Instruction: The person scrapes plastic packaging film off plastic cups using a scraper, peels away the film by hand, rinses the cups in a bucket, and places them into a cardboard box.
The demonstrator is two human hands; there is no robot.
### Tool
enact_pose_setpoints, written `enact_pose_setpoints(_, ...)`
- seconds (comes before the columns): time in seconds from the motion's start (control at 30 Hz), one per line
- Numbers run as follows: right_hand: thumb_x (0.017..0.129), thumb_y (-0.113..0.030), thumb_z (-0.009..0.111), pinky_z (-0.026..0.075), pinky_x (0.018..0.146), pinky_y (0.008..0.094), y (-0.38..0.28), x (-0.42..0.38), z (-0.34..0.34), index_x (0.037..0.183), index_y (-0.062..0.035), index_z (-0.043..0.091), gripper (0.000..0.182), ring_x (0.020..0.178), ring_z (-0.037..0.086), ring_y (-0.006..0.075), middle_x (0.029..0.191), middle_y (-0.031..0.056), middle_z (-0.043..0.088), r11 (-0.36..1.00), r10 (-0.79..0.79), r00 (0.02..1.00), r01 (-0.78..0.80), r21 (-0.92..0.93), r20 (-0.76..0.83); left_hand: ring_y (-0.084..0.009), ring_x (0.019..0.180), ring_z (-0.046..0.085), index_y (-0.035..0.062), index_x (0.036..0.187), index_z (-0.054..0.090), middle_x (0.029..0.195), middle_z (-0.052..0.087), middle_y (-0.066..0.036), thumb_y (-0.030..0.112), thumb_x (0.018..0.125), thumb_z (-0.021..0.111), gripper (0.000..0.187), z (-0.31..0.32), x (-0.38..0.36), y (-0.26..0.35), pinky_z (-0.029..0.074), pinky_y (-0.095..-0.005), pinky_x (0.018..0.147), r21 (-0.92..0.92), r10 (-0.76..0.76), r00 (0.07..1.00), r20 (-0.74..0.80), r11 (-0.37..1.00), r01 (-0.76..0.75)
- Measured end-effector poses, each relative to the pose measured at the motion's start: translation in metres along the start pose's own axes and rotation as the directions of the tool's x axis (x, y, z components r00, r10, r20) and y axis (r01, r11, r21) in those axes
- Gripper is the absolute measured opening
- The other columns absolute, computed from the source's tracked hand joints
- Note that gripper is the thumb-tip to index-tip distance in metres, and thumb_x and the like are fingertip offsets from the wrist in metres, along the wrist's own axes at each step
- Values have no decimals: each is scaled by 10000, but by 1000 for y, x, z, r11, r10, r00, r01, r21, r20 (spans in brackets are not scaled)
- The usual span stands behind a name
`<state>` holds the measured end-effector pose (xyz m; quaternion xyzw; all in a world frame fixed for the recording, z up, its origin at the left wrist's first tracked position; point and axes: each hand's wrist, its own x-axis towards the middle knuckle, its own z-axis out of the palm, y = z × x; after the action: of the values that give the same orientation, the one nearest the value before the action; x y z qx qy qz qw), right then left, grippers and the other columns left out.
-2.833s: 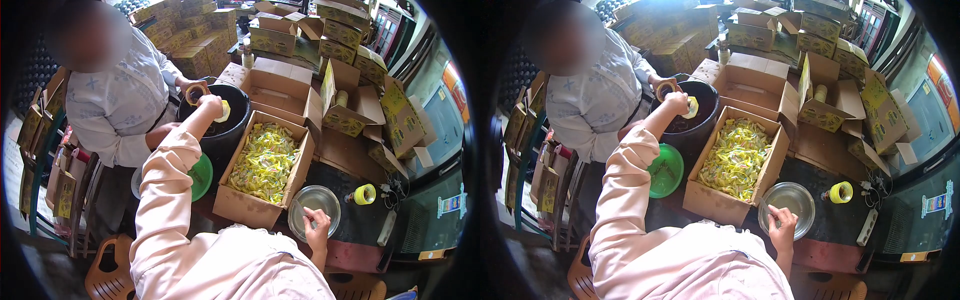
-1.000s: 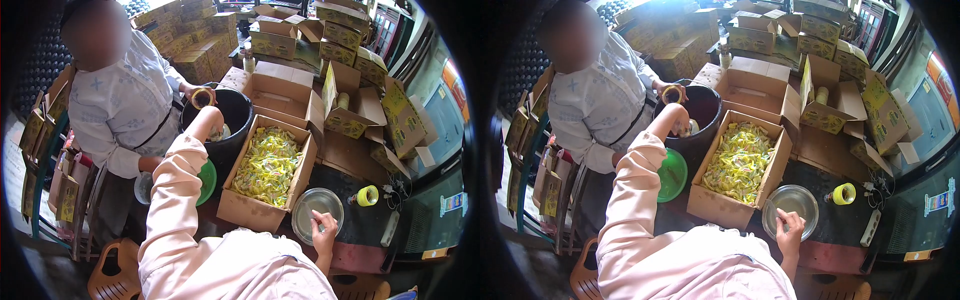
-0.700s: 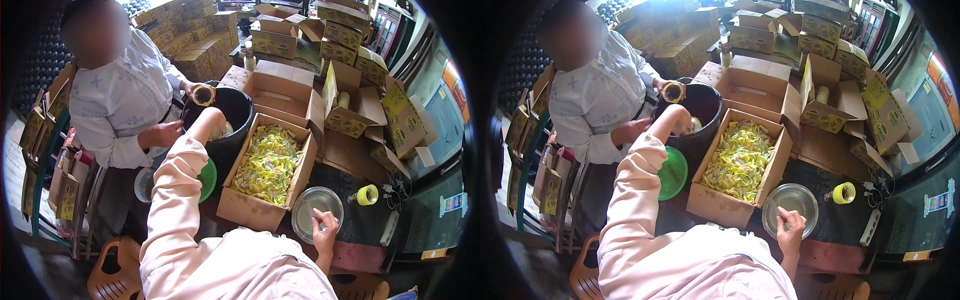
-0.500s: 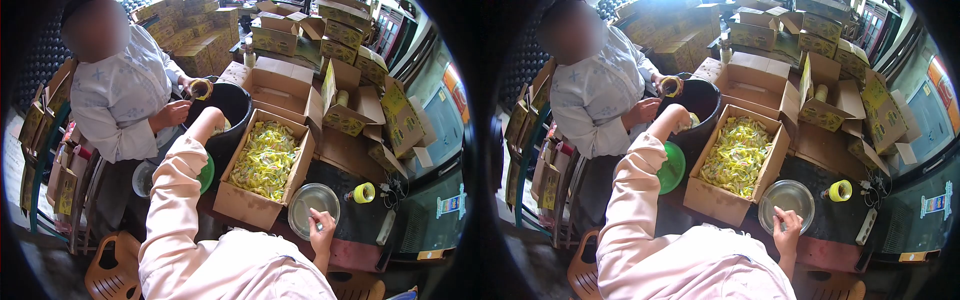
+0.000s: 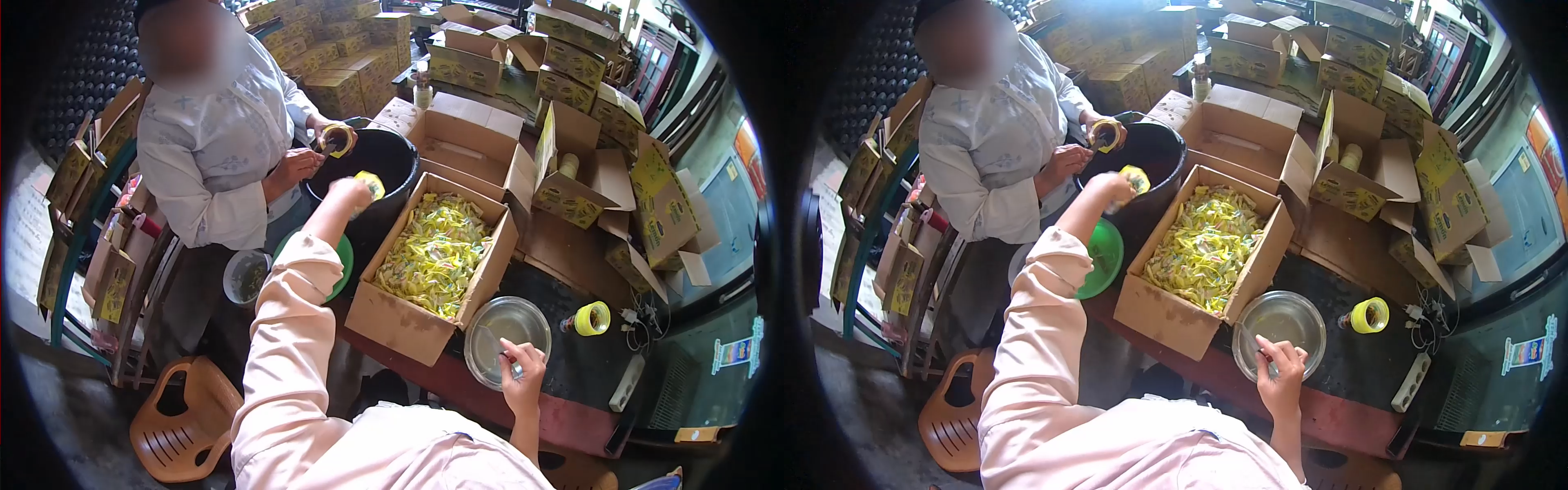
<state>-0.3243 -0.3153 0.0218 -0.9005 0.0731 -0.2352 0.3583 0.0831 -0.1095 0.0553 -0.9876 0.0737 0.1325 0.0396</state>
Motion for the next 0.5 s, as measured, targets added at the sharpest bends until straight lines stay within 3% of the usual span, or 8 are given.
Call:
enact_pose_setpoints(0.07, 701, 19, 662, 326, 721, 301, -2, -5, 6, 988, -98, 659, 309, 634, 545, 166, 717, 28, 569, 1000, 6, 1000, -6, 4, -4, -248, 1080, 569, 86, 1284, 472, 1219, 552, -139, 412, 829, 530, 563, -6, 2, -4, 456, -356, 890, 62, 81, 971, 224, 993, -97)
enact_pose_setpoints(0.13, 701, 15, 665, 332, 722, 305, -5, -5, 13, 988, -97, 658, 308, 633, 544, 172, 716, 30, 567, 1000, 1, 1000, -1, 1, -25, -314, 1067, 561, 70, 1389, 265, 1162, 566, -205, 464, 836, 510, 721, 7, 21, -17, 440, -414, 900, -235, 170, 985, -42, 956, -175)
enact_pose_setpoints(0.2, 703, 16, 664, 355, 717, 297, -10, -6, 22, 999, -91, 655, 314, 635, 537, 163, 713, 31, 560, 997, 62, 996, -59, 48, -67, -313, 1007, 588, 60, 1396, 227, 1104, 571, -240, 422, 855, 499, 706, 15, 13, -15, 478, -382, 829, -496, 124, 944, -305, 826, -269)
enact_pose_setpoints(0.27, 712, 20, 658, 376, 710, 281, -15, -6, 33, 1013, -80, 650, 317, 649, 531, 146, 716, 26, 554, 974, 165, 981, -146, 174, -97, -209, 842, 603, 66, 1403, 164, 1171, 522, -137, 266, 880, 469, 638, 36, -2, -13, 505, -323, 629, -886, 346, 886, -310, 234, -402)
enact_pose_setpoints(0.33, 727, 24, 648, 396, 698, 257, -18, -3, 46, 1031, -64, 642, 317, 675, 525, 121, 725, 16, 549, 893, 309, 945, -252, 373, -102, -162, 890, 563, 86, 1404, 181, 1182, 500, -103, 227, 857, 478, 638, 25, -67, -4, 468, -319, 741, -987, 394, 911, -125, 48, -156)
enact_pose_setpoints(0.4, 802, 11, 609, 407, 705, 205, -18, 2, 59, 1075, -19, 614, 274, 753, 520, 72, 810, -6, 570, 688, 512, 858, -375, 622, -49, -162, 951, 537, 118, 1378, 236, 1194, 468, -86, 228, 825, 486, 617, 71, -65, -1, 467, -348, 757, -967, 493, 859, -141, -255, -12)
enact_pose_setpoints(0.47, 842, -14, 589, 428, 638, 164, -15, 13, 74, 1153, -32, 555, 313, 718, 527, 52, 843, -7, 570, 234, 645, 754, -354, 906, 128, -160, 947, 538, 141, 1366, 260, 1150, 485, -71, 249, 804, 500, 621, 105, -82, 2, 471, -350, 758, -923, 598, 782, -175, -376, 81)
enact_pose_setpoints(0.5, 849, -23, 585, 470, 629, 200, -13, 17, 77, 1174, -29, 526, 330, 732, 560, 71, 879, 12, 604, 63, 632, 738, -350, 934, 235, -149, 943, 539, 141, 1358, 271, 1148, 489, -64, 274, 807, 488, 607, 108, -100, 2, 470, -321, 757, -926, 594, 794, -129, -358, 118)
